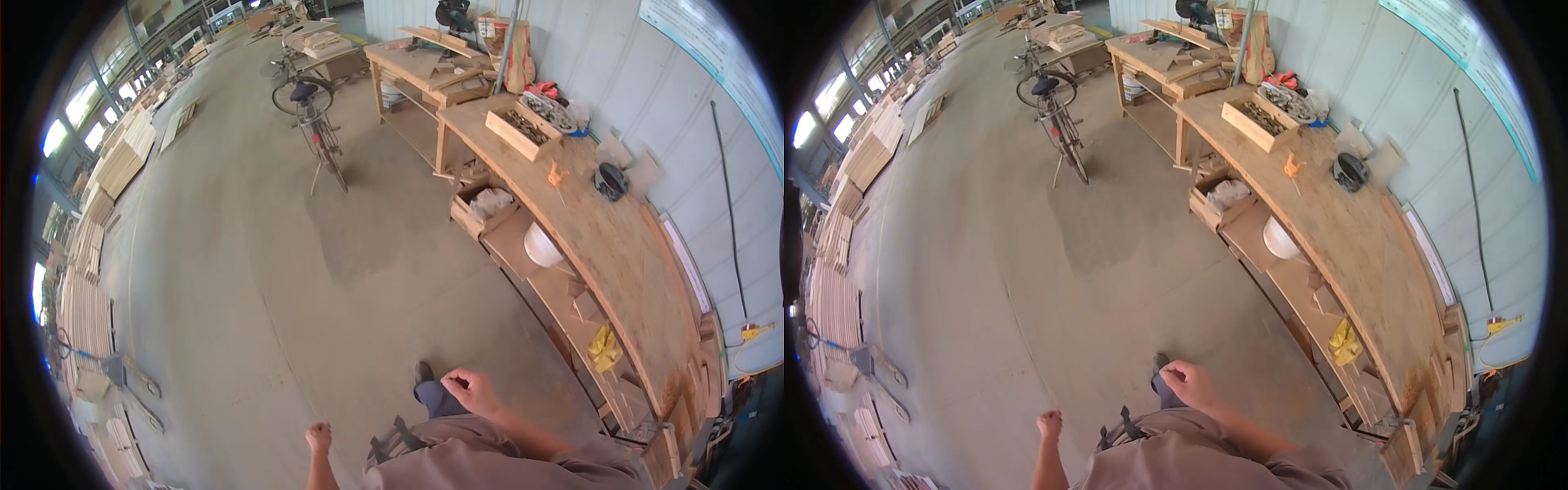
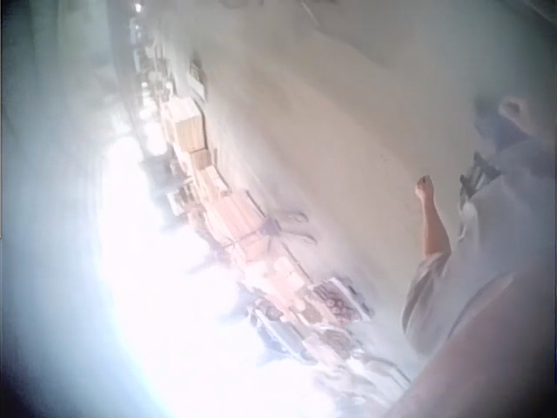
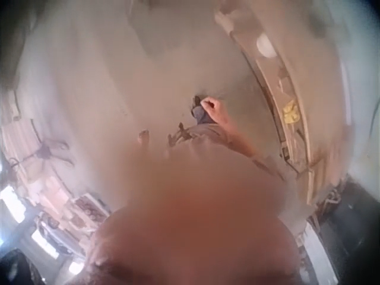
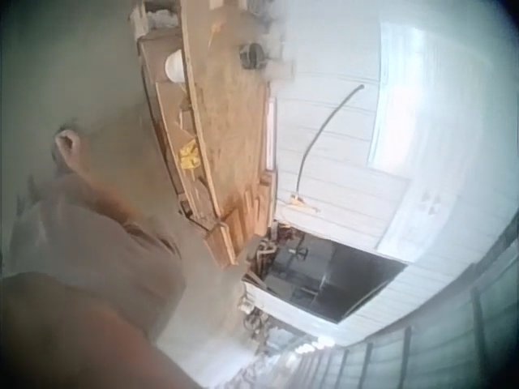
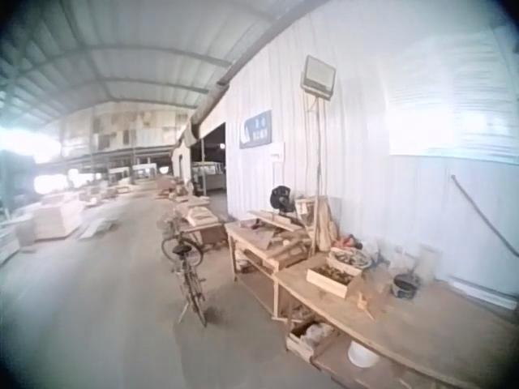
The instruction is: The person cuts a small wooden strip using a miter saw, sands the piece with a power sander, and then fits it into a large wooden window frame by applying wood glue with a brush and pressing it into a joint.
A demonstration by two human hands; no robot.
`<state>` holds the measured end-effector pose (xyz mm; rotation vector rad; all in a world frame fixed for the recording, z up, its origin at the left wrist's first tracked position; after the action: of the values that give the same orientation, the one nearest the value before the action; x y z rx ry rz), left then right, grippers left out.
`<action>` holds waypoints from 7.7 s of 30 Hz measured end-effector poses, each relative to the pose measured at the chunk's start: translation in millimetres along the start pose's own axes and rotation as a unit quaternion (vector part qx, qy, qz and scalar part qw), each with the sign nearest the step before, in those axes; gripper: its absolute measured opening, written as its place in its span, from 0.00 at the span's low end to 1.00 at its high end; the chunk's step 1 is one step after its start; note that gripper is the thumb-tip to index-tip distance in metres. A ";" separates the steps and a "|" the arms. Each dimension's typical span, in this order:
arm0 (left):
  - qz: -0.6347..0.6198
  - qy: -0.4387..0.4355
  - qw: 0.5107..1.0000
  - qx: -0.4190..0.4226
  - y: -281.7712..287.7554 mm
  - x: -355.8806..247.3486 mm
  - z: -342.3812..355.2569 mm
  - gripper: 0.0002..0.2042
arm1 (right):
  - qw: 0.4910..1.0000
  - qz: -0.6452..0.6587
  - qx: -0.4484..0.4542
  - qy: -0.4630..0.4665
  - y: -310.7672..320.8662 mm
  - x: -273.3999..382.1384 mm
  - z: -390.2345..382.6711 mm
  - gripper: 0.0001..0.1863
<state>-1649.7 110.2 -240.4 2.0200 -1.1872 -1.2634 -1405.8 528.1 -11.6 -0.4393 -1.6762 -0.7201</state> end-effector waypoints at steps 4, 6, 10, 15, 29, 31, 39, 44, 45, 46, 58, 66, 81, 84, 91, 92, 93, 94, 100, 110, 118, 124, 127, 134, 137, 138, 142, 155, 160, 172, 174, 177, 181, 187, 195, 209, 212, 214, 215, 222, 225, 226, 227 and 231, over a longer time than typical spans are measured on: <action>-0.047 0.154 0.985 0.068 -16.7 -66.8 40.2 0.09 | 0.999 -0.033 -0.037 0.020 22.0 42.1 143.9 0.08; -0.151 0.246 0.955 0.071 -24.5 -99.2 76.9 0.08 | 0.998 -0.041 -0.028 0.027 25.4 55.8 217.3 0.08; -0.208 0.161 0.962 0.073 -42.3 -227.5 191.8 0.07 | 0.998 -0.010 -0.056 -0.008 23.5 58.7 365.5 0.08; -0.244 0.050 0.966 0.076 -46.8 -451.5 390.5 0.10 | 0.993 0.026 -0.107 -0.030 30.3 74.0 549.7 0.08; -0.127 -0.524 0.842 0.023 -48.4 -1232.1 654.7 0.05 | 0.968 0.002 -0.252 -0.016 138.6 134.0 996.0 0.06; -0.117 -0.541 0.832 0.040 -78.8 -1296.1 695.0 0.05 | 0.959 0.002 -0.283 -0.020 167.8 116.3 1065.6 0.06; 0.014 -0.672 0.731 0.119 -172.2 -1598.5 792.5 0.08 | 0.933 -0.002 -0.358 -0.036 267.9 163.0 1306.8 0.06; 0.083 -0.786 0.605 0.096 -262.6 -1800.5 847.0 0.09 | 0.893 -0.092 -0.441 -0.004 304.3 165.3 1398.6 0.05; 0.099 -0.806 0.575 0.096 -283.0 -1836.6 849.1 0.10 | 0.866 -0.114 -0.487 -0.010 315.5 168.4 1406.6 0.05; 0.106 -0.809 0.567 0.108 -306.5 -1869.7 867.9 0.10 | 0.837 -0.134 -0.530 -0.013 321.7 174.0 1415.4 0.04; 0.103 -0.893 0.395 0.188 -441.7 -2032.8 929.5 0.09 | 0.663 -0.161 -0.707 -0.186 366.5 221.4 1525.5 0.04; 0.092 -0.873 0.384 0.285 -440.1 -2051.9 956.8 0.08 | 0.663 -0.252 -0.696 -0.116 461.6 265.0 1618.8 0.05; 0.183 -0.828 0.441 0.294 -389.3 -1957.2 948.9 0.10 | 0.670 -0.233 -0.698 -0.096 441.1 258.1 1631.4 0.05; 0.093 -0.873 0.471 0.087 -392.3 -2034.4 969.4 0.10 | 0.648 -0.250 -0.713 -0.094 449.0 271.0 1619.8 0.05; 0.276 -0.836 0.457 0.126 -390.1 -2055.8 1010.9 0.07 | 0.676 -0.141 -0.717 -0.097 422.2 266.2 1645.5 0.06; 0.256 -0.818 0.486 0.170 -384.0 -2039.1 1001.8 0.06 | 0.700 -0.111 -0.690 -0.146 399.7 245.8 1648.0 0.07; 0.235 -0.797 0.514 0.213 -375.2 -2013.6 986.2 0.06 | 0.761 -0.096 -0.633 -0.104 373.3 212.3 1651.6 0.07; 0.209 -0.718 0.582 0.320 -361.7 -1991.7 964.0 0.08 | 0.796 0.043 -0.585 -0.149 340.5 191.5 1667.9 0.08; 0.113 -0.293 0.721 0.617 -366.4 -1888.3 901.5 0.12 | 0.869 0.195 -0.427 -0.157 168.5 107.7 1742.4 0.21; 0.040 -0.252 0.710 0.657 -387.8 -1818.6 876.9 0.12 | 0.667 0.541 -0.471 -0.203 153.9 115.2 1712.9 0.08; 0.079 -0.301 0.674 0.669 -402.6 -1812.8 870.9 0.17 | 0.660 0.553 -0.468 -0.198 171.6 103.9 1705.9 0.13; 0.044 -0.371 0.692 0.618 -405.1 -1805.2 862.4 0.18 | 0.705 0.540 -0.415 -0.198 176.1 91.4 1684.4 0.13; 0.056 -0.340 0.704 0.621 -408.5 -1800.7 870.3 0.18 | 0.888 0.031 -0.368 -0.273 223.9 121.9 1655.3 0.18; -0.044 -0.360 0.703 0.612 -418.2 -1785.5 864.7 0.17 | 0.712 -0.145 -0.687 -0.019 536.5 273.9 1631.7 0.24; -0.042 -0.379 0.697 0.607 -420.9 -1785.3 855.2 0.17 | 0.751 0.001 -0.651 -0.113 576.9 353.4 1693.9 0.18; -0.044 -0.383 0.704 0.597 -419.0 -1785.8 851.3 0.17 | 0.829 -0.064 -0.542 -0.122 599.5 345.8 1686.9 0.20; -0.051 -0.428 0.707 0.561 -416.7 -1794.0 854.5 0.17 | 0.832 0.010 -0.536 -0.143 602.6 346.8 1691.0 0.18; -0.002 -0.335 0.729 0.597 -410.7 -1794.8 857.0 0.15 | 0.798 0.033 -0.598 -0.072 475.5 264.4 1666.0 0.12; -0.023 -0.301 0.727 0.616 -411.5 -1797.9 851.9 0.15 | 0.784 0.043 -0.616 -0.066 459.8 251.7 1665.0 0.13; 0.032 -0.353 0.736 0.577 -382.9 -1772.6 866.7 0.17 | 0.736 0.114 -0.663 -0.073 444.8 245.3 1671.6 0.15; 0.026 -0.395 0.725 0.564 -376.9 -1767.9 869.3 0.17 | 0.738 0.128 -0.659 -0.069 447.5 247.2 1670.6 0.14; 0.059 -0.441 0.718 0.536 -375.7 -1767.9 866.4 0.19 | 0.750 0.082 -0.652 -0.078 457.9 250.8 1671.7 0.12; 0.092 -0.464 0.714 0.516 -370.5 -1774.7 857.3 0.20 | 0.801 0.079 -0.580 -0.124 496.7 259.8 1671.3 0.10; 0.097 -0.479 0.709 0.509 -376.3 -1779.8 855.5 0.19 | 0.822 0.060 -0.553 -0.122 526.9 264.5 1670.5 0.10; 0.114 -0.480 0.713 0.498 -371.1 -1776.2 857.7 0.18 | 0.804 0.048 -0.579 -0.131 492.6 260.1 1675.6 0.07; 0.093 -0.472 0.716 0.505 -372.4 -1776.7 854.9 0.21 | 0.782 0.073 -0.607 -0.119 476.3 258.5 1679.3 0.04; 0.105 -0.486 0.711 0.498 -376.1 -1773.6 856.2 0.18 | 0.779 0.079 -0.611 -0.116 474.7 258.2 1679.1 0.04; 0.105 -0.474 0.713 0.506 -375.1 -1774.1 857.2 0.17 | 0.783 0.080 -0.607 -0.112 473.9 254.8 1679.1 0.04; 0.103 -0.473 0.714 0.505 -374.9 -1774.4 856.9 0.17 | 0.781 0.078 -0.610 -0.108 473.1 254.9 1679.4 0.04; 0.113 -0.474 0.708 0.512 -372.3 -1777.9 854.7 0.18 | 0.777 0.079 -0.616 -0.105 468.2 253.9 1679.9 0.03; 0.110 -0.475 0.706 0.514 -371.2 -1779.1 853.4 0.19 | 0.777 0.074 -0.617 -0.104 466.8 252.8 1679.1 0.04; 0.112 -0.475 0.707 0.512 -371.3 -1778.9 853.4 0.19 | 0.777 0.076 -0.617 -0.102 466.2 253.0 1679.2 0.04; 0.110 -0.475 0.708 0.511 -371.9 -1778.0 853.9 0.19 | 0.778 0.075 -0.616 -0.101 465.4 253.1 1679.3 0.04; 0.122 -0.475 0.708 0.507 -376.6 -1772.4 856.0 0.19 | 0.772 0.083 -0.621 -0.107 462.8 248.4 1679.1 0.04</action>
<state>-2603.3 1865.4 -78.3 1.5334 -3.0771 -1.7727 -2401.7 1969.6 148.4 -1.6174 -1.0984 -1.6491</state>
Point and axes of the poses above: each hand's wrist, its own z-axis towards the middle knuckle, its own y-axis out of the back of the hand, x = y × z, the point moved 2 cm from there along z, towards the middle knuckle, and after that the axes turned 5 degrees about y, right-handed, at the moved point
